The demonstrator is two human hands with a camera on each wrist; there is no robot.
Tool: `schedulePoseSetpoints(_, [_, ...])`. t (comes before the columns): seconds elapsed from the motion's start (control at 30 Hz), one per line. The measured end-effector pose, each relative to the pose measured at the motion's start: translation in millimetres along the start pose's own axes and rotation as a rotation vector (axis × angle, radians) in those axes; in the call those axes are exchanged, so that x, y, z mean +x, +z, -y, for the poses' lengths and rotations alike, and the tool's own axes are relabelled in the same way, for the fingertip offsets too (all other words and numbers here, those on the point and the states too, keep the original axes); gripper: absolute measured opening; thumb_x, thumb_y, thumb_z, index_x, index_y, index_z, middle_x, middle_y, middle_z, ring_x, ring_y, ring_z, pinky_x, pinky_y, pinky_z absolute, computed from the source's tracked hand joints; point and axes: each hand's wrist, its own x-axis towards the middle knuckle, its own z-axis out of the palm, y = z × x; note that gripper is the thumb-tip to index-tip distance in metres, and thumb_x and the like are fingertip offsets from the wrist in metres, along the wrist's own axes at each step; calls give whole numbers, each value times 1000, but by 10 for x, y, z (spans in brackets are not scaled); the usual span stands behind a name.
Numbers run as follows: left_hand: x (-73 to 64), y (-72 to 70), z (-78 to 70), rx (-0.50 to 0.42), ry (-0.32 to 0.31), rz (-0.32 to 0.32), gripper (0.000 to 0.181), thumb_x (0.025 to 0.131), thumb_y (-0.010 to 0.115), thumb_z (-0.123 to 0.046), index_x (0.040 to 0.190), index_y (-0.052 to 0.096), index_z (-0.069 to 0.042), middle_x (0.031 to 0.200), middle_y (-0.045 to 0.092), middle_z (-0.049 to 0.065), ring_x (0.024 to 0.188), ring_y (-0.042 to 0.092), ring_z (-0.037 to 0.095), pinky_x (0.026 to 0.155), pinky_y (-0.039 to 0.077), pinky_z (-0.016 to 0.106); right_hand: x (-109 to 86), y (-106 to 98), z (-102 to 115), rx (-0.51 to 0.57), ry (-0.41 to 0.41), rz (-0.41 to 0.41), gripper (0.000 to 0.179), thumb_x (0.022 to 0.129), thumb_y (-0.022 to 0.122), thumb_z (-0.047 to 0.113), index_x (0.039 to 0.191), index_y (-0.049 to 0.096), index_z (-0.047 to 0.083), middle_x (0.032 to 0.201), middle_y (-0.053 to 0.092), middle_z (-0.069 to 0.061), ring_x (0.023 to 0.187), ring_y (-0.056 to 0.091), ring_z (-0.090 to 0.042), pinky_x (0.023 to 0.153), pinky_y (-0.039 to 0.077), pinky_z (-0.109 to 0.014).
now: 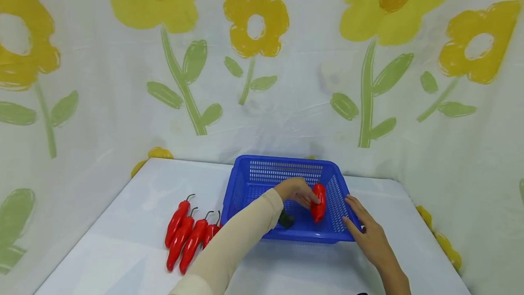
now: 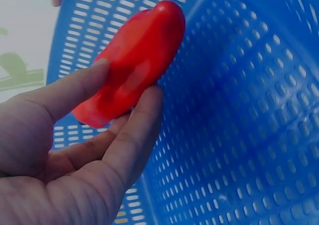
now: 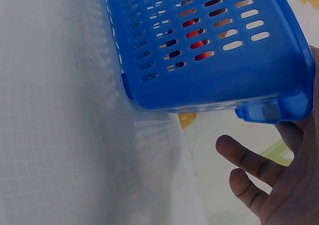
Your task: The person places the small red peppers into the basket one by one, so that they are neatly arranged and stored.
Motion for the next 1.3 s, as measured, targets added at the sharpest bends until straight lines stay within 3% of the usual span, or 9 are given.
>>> schedulePoseSetpoints(0.27, [91,40,55,83,-30,-32,46,83,80,1,116,52,14,92,64,25,91,71,38,87,57,43,6,33,-14,-10,-10,-21,61,103,53,42,158,33,23,163,28,-9,133,45,-45,94,50,-61])
schedulePoseSetpoints(0.5, [92,116,121,40,1,-54,61,82,79,5,129,42,14,96,61,27,92,70,42,84,58,45,7,65,-8,-2,9,-11,63,102,53,42,158,32,23,163,27,-8,135,43,-46,94,49,-61])
schedulePoseSetpoints(0.77, [-7,124,50,112,49,-137,46,89,74,-2,125,52,15,100,68,27,99,70,39,87,57,43,20,40,-5,-13,17,-5,62,103,53,41,158,32,23,163,26,-9,139,38,-46,95,48,-62])
schedulePoseSetpoints(0.97, [-114,-100,-13,32,132,-131,22,93,68,-2,109,66,13,112,68,29,105,68,39,91,55,45,24,18,14,4,-2,-10,62,103,53,40,158,32,23,163,26,-9,140,35,-47,95,45,-62])
schedulePoseSetpoints(1.1, [-236,-289,-21,-77,193,-76,25,92,69,-2,112,66,13,107,69,27,104,68,40,92,54,47,30,1,1,3,-8,-1,62,103,52,41,158,31,23,163,26,-10,140,34,-48,95,45,-63])
schedulePoseSetpoints(1.3, [-469,-493,54,-107,301,36,28,96,65,-4,119,64,12,107,70,19,100,69,31,100,49,51,7,-3,-35,6,-9,4,63,103,52,39,158,31,20,163,25,-12,139,34,-50,94,44,-64])
